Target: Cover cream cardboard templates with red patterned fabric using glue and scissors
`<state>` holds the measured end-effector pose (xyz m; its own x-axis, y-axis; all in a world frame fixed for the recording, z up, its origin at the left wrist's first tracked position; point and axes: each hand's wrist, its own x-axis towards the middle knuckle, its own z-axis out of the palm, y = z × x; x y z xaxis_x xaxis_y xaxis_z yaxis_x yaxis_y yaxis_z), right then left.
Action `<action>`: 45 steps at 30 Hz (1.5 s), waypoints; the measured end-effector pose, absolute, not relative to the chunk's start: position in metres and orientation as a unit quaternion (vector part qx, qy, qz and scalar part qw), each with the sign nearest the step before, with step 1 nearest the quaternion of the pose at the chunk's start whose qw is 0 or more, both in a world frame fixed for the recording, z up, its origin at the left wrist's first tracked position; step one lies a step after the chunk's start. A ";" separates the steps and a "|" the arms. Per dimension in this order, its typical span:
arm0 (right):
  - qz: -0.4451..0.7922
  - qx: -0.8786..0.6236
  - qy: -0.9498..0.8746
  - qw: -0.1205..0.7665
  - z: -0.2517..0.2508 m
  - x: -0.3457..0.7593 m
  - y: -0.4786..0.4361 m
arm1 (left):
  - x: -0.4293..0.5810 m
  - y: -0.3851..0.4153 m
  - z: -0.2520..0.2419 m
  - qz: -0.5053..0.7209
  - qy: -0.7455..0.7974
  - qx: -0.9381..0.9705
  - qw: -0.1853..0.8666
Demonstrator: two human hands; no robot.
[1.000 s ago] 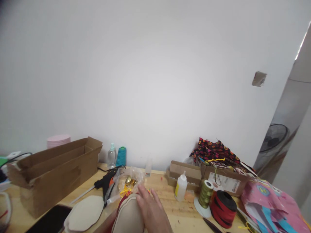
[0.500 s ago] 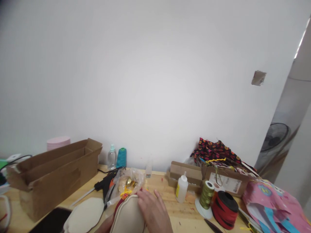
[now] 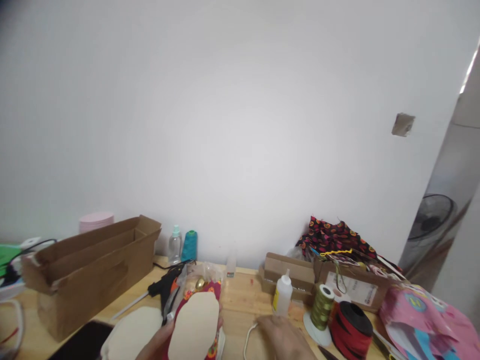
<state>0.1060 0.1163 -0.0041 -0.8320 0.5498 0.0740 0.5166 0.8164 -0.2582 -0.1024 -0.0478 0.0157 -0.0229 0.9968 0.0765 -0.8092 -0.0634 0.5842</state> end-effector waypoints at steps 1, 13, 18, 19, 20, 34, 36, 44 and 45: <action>0.113 -0.272 -0.952 0.084 -0.006 0.104 0.118 | -0.102 -0.045 0.016 0.689 0.201 0.244 0.652; -0.167 -0.089 -0.913 0.361 -0.010 0.032 0.070 | -0.085 -0.031 -0.005 0.699 0.235 0.324 0.593; -0.227 -0.036 -0.898 0.375 -0.009 0.038 0.073 | -0.086 -0.028 -0.005 0.707 0.242 0.351 0.565; -0.228 -0.024 -0.897 0.378 -0.010 0.038 0.076 | -0.088 -0.028 -0.005 0.703 0.245 0.361 0.562; -0.224 -0.012 -0.897 0.381 -0.012 0.039 0.079 | -0.090 -0.028 -0.005 0.697 0.250 0.371 0.561; -0.001 -0.030 -0.912 0.408 -0.001 0.044 0.073 | -0.081 -0.029 -0.003 0.691 0.255 0.321 0.596; -0.010 -0.025 -0.915 0.403 -0.002 0.044 0.072 | -0.083 -0.030 -0.003 0.684 0.262 0.322 0.600; -0.054 -0.068 -0.902 0.422 -0.007 0.038 0.077 | -0.082 -0.029 0.001 0.709 0.230 0.333 0.578; -0.060 -0.064 -0.902 0.423 -0.007 0.038 0.078 | -0.082 -0.028 -0.001 0.714 0.237 0.332 0.568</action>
